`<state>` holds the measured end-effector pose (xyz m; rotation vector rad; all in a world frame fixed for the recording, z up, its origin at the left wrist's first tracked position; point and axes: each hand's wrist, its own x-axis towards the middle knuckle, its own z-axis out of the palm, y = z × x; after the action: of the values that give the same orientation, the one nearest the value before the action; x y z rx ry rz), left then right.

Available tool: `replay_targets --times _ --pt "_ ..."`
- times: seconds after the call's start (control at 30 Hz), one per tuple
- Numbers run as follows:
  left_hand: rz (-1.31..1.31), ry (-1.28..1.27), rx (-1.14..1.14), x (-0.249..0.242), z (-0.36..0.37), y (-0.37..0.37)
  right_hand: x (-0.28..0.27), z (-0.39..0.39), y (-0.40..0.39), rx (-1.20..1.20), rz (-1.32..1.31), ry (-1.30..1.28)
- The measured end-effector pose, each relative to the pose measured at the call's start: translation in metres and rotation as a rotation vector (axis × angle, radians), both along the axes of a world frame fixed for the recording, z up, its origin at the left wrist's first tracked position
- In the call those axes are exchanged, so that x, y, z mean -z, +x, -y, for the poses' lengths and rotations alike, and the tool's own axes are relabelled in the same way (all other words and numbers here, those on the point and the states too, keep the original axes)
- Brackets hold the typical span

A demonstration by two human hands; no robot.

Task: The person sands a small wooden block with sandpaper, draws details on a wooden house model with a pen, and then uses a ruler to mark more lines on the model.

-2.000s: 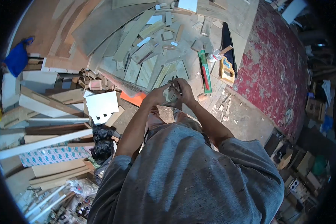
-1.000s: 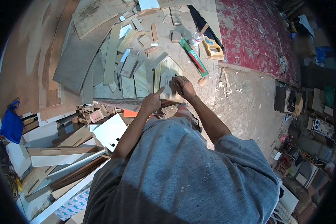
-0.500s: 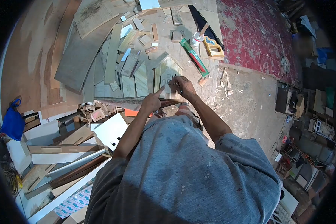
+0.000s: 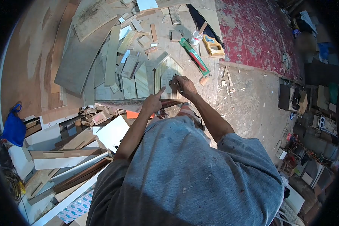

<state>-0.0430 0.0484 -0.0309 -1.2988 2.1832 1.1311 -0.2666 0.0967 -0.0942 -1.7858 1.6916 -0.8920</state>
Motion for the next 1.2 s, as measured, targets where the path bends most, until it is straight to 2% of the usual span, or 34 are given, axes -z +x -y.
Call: replay_targets --times 0.47,0.87,1.07,1.2 --pt "-0.008 -0.009 0.049 0.002 0.001 0.002 -0.011 0.001 -0.001 -0.046 -0.056 0.111" --pt "0.0 -0.011 0.058 -0.003 0.0 0.001 -0.004 0.0 -0.002 -0.035 -0.069 0.063" --pt "-0.019 -0.091 0.088 0.02 -0.003 0.005 -0.004 0.0 -0.002 -0.027 -0.025 0.021" --pt "-0.015 -0.128 0.092 0.002 0.0 -0.006 -0.003 0.002 -0.001 -0.026 -0.051 0.011"
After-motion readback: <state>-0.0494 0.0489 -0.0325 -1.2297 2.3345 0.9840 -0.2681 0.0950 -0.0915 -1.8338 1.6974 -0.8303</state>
